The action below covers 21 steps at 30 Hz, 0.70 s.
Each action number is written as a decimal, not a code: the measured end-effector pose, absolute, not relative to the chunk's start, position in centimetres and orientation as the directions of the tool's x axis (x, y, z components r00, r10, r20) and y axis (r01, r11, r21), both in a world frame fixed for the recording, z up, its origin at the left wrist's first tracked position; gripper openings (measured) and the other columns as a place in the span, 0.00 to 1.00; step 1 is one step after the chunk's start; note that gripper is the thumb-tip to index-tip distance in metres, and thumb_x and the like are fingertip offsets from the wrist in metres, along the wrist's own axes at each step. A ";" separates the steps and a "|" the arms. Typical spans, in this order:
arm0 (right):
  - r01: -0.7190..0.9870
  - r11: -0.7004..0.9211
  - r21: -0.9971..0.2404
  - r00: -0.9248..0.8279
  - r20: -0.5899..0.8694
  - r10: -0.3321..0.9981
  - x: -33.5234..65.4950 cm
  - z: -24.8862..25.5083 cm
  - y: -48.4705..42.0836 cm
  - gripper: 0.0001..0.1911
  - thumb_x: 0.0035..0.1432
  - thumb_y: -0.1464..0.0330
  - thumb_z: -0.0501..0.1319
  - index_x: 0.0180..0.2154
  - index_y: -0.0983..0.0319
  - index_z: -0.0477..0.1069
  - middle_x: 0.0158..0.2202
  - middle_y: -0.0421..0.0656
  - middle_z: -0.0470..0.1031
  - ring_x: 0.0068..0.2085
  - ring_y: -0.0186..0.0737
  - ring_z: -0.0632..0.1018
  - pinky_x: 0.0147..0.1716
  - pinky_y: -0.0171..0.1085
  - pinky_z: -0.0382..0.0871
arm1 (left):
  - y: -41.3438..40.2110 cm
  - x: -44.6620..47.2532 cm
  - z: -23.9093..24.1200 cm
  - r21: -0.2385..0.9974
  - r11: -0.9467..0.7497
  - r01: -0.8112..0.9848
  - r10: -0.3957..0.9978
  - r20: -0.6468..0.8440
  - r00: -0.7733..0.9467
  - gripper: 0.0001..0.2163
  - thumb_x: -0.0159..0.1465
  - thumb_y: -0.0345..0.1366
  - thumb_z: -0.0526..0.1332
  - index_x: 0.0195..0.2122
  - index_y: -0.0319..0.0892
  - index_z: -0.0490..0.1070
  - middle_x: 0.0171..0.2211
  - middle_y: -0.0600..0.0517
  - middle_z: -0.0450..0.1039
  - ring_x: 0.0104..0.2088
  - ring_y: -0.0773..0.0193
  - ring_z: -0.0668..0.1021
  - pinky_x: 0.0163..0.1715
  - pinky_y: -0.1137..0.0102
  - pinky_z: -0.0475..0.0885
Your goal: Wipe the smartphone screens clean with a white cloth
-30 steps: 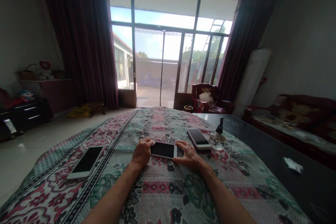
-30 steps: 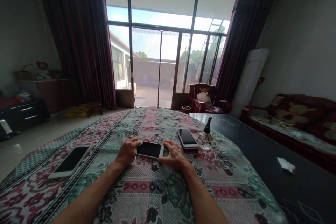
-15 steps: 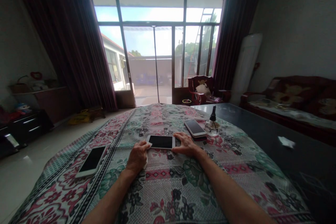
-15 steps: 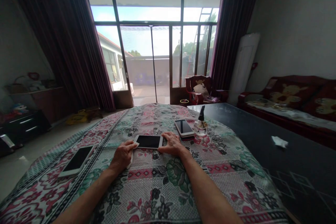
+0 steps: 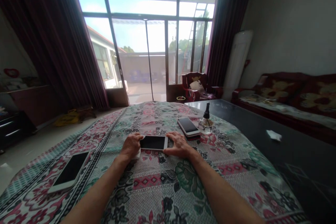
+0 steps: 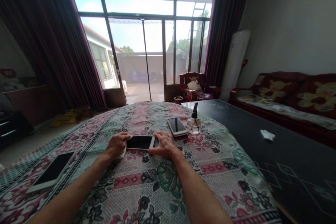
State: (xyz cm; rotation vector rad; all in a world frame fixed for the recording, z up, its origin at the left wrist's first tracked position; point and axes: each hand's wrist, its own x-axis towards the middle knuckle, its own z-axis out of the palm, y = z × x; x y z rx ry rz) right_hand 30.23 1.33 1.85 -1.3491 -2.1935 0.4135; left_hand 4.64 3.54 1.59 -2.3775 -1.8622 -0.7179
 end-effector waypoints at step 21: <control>0.723 0.473 -0.503 -0.387 0.273 0.881 30.4 1.7 1.6 0.36 0.42 0.55 0.67 0.53 0.59 0.67 0.57 0.48 0.64 0.59 0.52 0.62 0.58 0.48 0.51 | -0.7 1.5 -1.0 0.152 -0.559 0.815 0.719 0.577 0.386 0.15 0.63 0.28 0.53 0.42 0.46 0.78 0.44 0.49 0.77 0.46 0.58 0.76 0.48 0.65 0.72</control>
